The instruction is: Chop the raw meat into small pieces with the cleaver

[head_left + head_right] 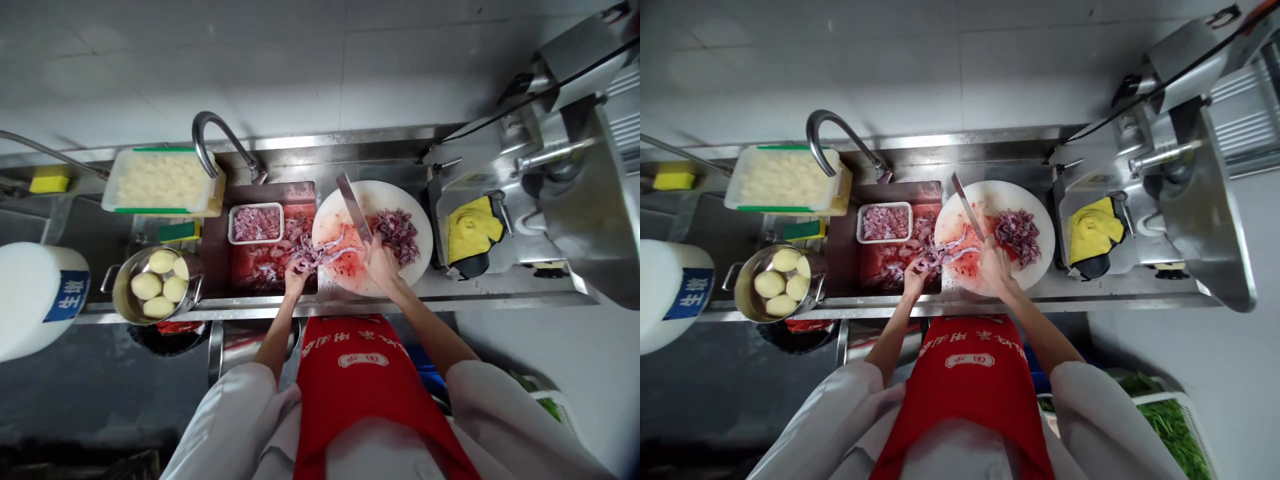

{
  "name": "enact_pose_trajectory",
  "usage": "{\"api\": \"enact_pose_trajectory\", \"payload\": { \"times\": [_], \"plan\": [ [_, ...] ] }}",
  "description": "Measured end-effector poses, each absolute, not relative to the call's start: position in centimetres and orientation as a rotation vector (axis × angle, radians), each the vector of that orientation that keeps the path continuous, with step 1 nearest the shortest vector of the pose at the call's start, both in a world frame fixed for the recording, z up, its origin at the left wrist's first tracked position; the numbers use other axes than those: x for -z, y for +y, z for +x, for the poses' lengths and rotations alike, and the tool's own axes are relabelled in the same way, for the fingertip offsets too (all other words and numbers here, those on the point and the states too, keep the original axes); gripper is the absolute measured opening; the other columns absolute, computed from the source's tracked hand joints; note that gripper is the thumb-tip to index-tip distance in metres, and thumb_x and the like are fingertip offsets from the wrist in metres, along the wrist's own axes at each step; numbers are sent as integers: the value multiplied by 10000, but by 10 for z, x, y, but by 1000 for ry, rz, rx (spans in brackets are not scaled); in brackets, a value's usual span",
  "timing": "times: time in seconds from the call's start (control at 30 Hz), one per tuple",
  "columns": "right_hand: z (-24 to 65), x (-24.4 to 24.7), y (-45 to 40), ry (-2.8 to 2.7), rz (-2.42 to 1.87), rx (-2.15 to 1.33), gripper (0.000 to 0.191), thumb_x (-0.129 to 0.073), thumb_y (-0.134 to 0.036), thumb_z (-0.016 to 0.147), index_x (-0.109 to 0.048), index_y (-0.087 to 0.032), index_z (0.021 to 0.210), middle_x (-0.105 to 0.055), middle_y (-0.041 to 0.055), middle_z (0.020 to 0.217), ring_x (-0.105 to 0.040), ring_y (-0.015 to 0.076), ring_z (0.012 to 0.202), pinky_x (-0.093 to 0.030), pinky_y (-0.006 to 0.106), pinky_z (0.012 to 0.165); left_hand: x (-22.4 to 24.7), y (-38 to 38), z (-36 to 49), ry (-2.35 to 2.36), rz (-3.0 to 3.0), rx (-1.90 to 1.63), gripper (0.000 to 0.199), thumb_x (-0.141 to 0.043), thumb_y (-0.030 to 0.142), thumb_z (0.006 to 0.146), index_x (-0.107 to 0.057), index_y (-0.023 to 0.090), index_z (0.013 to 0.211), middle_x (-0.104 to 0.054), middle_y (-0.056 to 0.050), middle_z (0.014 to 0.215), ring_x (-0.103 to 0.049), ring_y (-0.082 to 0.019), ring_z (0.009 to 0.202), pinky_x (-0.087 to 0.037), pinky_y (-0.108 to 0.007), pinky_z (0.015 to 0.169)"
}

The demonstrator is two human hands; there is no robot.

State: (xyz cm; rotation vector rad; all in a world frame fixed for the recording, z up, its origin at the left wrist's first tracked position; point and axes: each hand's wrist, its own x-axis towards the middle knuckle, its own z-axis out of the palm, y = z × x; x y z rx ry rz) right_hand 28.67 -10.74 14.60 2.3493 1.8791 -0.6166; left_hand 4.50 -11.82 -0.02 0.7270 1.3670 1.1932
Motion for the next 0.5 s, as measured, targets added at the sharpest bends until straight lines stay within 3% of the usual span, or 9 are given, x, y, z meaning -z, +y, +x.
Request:
{"api": "enact_pose_trajectory", "payload": {
  "times": [0.23,0.4,0.5],
  "plan": [
    [256,-106,-94,1852,2177,893,354,-405,-134,1008,-500,-68,1343,-714,213,1150,-690,255,1106,-487,290,889,-5,-114,43,1319,702,-1210,293,-815,240,617,-630,172,835,-643,29,748,-619,-104,672,-544,-231,676],
    [278,-100,-110,1851,2189,975,306,-404,-220,1035,-565,-103,1268,-716,199,1149,-681,249,1119,-482,288,888,-29,-78,53,1253,677,-1410,307,-780,384,708,-576,199,845,-668,-2,827,-671,-133,838,-547,-296,861],
    [291,-100,-134,1794,2166,1040,316,-440,-234,1025,-555,-105,1290,-717,188,1157,-674,234,1116,-479,285,897,-44,-48,43,1313,709,-1544,286,-710,426,761,-571,205,878,-651,-4,829,-638,-117,779,-535,-281,816]
  ]
}}
